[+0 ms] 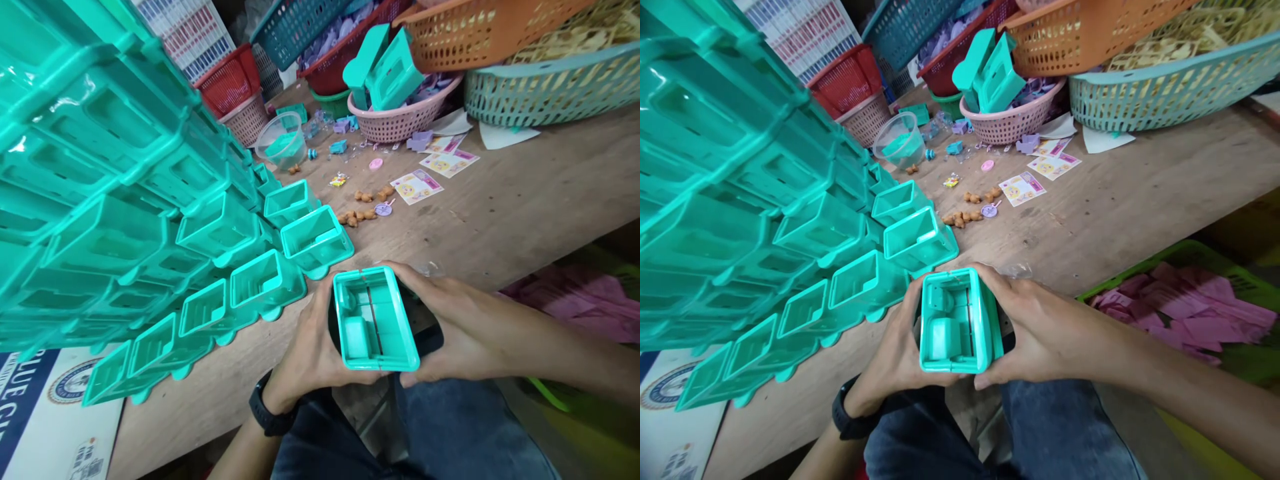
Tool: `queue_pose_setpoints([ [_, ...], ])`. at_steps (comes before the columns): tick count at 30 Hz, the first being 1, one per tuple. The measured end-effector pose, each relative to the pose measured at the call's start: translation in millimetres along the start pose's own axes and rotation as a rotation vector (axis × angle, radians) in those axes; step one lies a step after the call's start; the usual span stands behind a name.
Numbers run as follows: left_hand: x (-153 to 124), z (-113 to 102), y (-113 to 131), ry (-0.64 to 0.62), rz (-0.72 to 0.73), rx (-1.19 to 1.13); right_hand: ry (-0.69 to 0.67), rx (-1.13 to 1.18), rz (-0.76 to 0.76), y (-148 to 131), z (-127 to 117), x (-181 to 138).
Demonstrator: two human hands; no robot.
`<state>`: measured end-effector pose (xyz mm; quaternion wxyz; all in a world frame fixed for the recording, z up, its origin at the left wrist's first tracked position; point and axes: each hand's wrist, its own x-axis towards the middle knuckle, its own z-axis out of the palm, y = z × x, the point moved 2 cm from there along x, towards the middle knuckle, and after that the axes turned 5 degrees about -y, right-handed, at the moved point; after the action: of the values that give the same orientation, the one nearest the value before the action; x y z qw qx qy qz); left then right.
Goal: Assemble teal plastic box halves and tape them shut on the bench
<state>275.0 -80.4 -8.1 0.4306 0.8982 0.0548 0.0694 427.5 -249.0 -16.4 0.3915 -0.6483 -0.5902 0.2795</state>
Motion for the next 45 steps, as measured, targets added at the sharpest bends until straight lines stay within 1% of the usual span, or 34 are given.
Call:
queue_pose_setpoints([
  [3, 0, -1, 2, 0.010, -0.006, -0.015, 0.017, 0.008, 0.053, -2, 1, 0],
  [6, 1, -3, 2, -0.027, 0.012, -0.059, 0.028, 0.018, 0.066, -2, 7, -1],
  [9, -1, -5, -3, -0.074, 0.042, -0.064, 0.109, 0.000, 0.092, 0, 19, -6],
  [12, -8, -7, -13, -0.077, 0.011, -0.004, 0.203, -0.021, 0.171, 4, 33, -12],
  [15, -18, -10, -16, -0.100, -0.013, 0.020, 0.216, -0.042, 0.224, 5, 44, -16],
  [17, -23, -11, -11, -0.103, -0.005, -0.012, 0.241, -0.096, 0.214, 3, 48, -18],
  [18, -25, -9, -6, -0.087, -0.006, -0.043, 0.264, -0.130, 0.208, 1, 50, -19],
  [20, -27, -5, 6, -0.013, -0.030, -0.125, 0.313, -0.185, 0.210, -2, 53, -19],
  [24, -25, 9, 22, 0.125, -0.089, -0.286, 0.355, -0.252, 0.225, -7, 59, -19],
  [26, -24, 13, 24, 0.149, -0.117, -0.330, 0.385, -0.299, 0.182, -10, 61, -18],
  [28, -23, 13, 25, 0.148, -0.140, -0.355, 0.424, -0.356, 0.134, -13, 62, -18],
  [31, -22, 11, 23, 0.130, -0.128, -0.375, 0.463, -0.430, 0.133, -16, 65, -18],
  [34, -21, 7, 20, 0.132, -0.086, -0.316, 0.495, -0.476, 0.132, -19, 66, -20],
  [38, -21, 3, 23, 0.137, -0.030, -0.081, 0.514, -0.503, 0.116, -22, 70, -20],
  [42, -24, 2, 29, 0.098, -0.088, 0.010, 0.536, -0.523, 0.153, -20, 76, -22],
  [44, -26, 0, 31, 0.083, -0.119, 0.016, 0.524, -0.509, 0.160, -17, 70, -27],
  [45, -27, -1, 32, 0.076, -0.124, 0.011, 0.482, -0.478, 0.147, -15, 64, -30],
])
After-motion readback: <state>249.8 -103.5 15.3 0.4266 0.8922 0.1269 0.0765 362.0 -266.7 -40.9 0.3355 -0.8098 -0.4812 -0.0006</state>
